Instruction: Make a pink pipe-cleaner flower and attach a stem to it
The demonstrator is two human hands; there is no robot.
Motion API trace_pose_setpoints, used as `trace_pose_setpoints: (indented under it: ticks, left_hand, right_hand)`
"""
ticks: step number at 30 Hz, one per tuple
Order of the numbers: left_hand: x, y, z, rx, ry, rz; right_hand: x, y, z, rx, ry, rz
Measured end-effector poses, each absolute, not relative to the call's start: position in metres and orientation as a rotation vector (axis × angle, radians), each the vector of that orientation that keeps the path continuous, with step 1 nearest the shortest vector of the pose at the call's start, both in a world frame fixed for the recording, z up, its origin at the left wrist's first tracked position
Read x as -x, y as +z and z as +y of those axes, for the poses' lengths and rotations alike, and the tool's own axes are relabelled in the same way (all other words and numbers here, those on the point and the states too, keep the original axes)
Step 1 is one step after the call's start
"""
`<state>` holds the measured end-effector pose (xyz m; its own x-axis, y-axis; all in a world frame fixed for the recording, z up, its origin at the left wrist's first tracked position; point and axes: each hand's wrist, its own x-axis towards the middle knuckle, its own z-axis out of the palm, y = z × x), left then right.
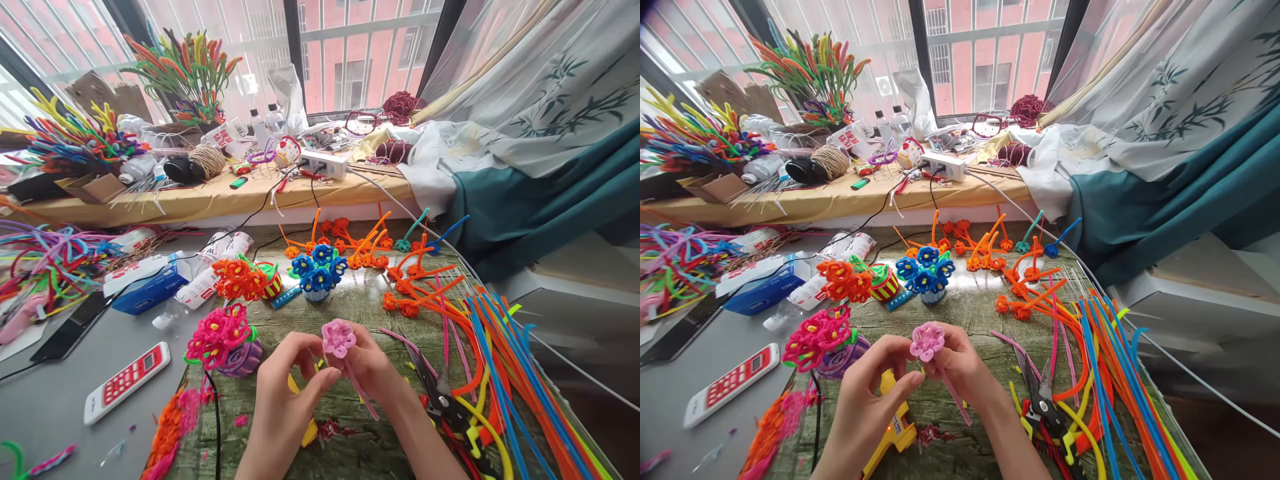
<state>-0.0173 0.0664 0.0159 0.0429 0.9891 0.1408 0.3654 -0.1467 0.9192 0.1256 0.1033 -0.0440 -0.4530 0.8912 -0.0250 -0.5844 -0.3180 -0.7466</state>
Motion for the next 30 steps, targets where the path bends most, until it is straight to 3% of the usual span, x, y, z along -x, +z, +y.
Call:
trace_pose_setpoints:
  ticks: [7, 12, 22, 30]
  left_hand:
    - [-0.005, -0.002, 0.060, -1.503, 1.392, 1.417]
    - [-0.004, -0.004, 0.059, -1.505, 1.336, 1.368]
    - [-0.027, -0.007, 0.051, -1.646, 1.631, 1.751]
    - [-0.036, -0.003, 0.053, -1.784, 1.665, 1.857]
  right_hand:
    - [-0.128, -0.043, 0.101, 0.537, 1.781, -0.911]
    - [-0.129, -0.043, 0.101, 0.519, 1.708, -0.967]
    - [-0.121, -0.044, 0.101, 0.607, 1.457, -0.939]
    - [-0.118, -0.048, 0.099, 0.630, 1.391, -0.880]
